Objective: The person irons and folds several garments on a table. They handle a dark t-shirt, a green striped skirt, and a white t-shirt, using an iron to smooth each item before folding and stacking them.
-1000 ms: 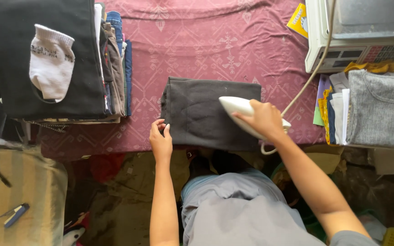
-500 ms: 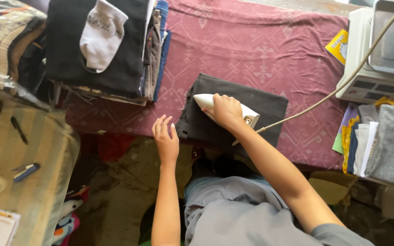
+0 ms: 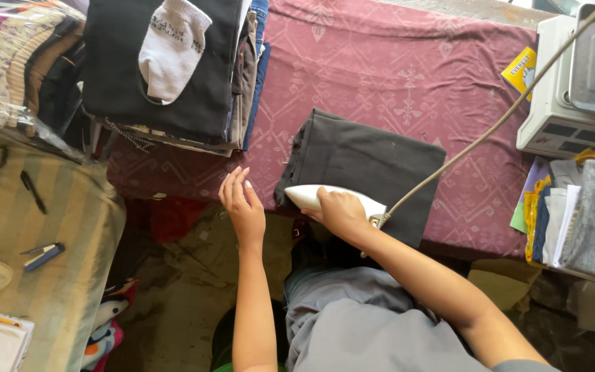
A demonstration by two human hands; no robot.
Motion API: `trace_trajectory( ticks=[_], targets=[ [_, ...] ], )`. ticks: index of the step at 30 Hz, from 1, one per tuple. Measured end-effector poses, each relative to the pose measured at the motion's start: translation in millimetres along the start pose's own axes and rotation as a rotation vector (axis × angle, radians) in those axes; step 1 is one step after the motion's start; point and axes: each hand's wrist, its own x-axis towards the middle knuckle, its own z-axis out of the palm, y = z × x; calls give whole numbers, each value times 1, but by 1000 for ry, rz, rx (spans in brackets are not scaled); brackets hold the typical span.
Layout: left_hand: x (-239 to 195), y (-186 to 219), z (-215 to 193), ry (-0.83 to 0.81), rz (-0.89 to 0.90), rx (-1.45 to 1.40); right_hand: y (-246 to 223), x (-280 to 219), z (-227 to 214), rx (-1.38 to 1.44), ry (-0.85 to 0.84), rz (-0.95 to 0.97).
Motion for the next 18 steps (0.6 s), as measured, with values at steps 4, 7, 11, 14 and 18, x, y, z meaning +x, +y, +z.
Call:
trace_trajectory(
  ticks=[4,7,11,14,18],
  targets=[
    [1,3,5,-8,30,-14,8,15,-23,-39,-79,84],
    [-8,5,8,-27,55,-21,28,35,-44,-31,13,146],
    [-27,9,17,-101,38,-39,42,95,-45,-56,84,282],
    [-38,15,30,-157,62,-65,47,121,-47,-63,-28,325],
    [-50,17,45,-342,92,-21,74,98,-66,3,62,332]
  ],
)
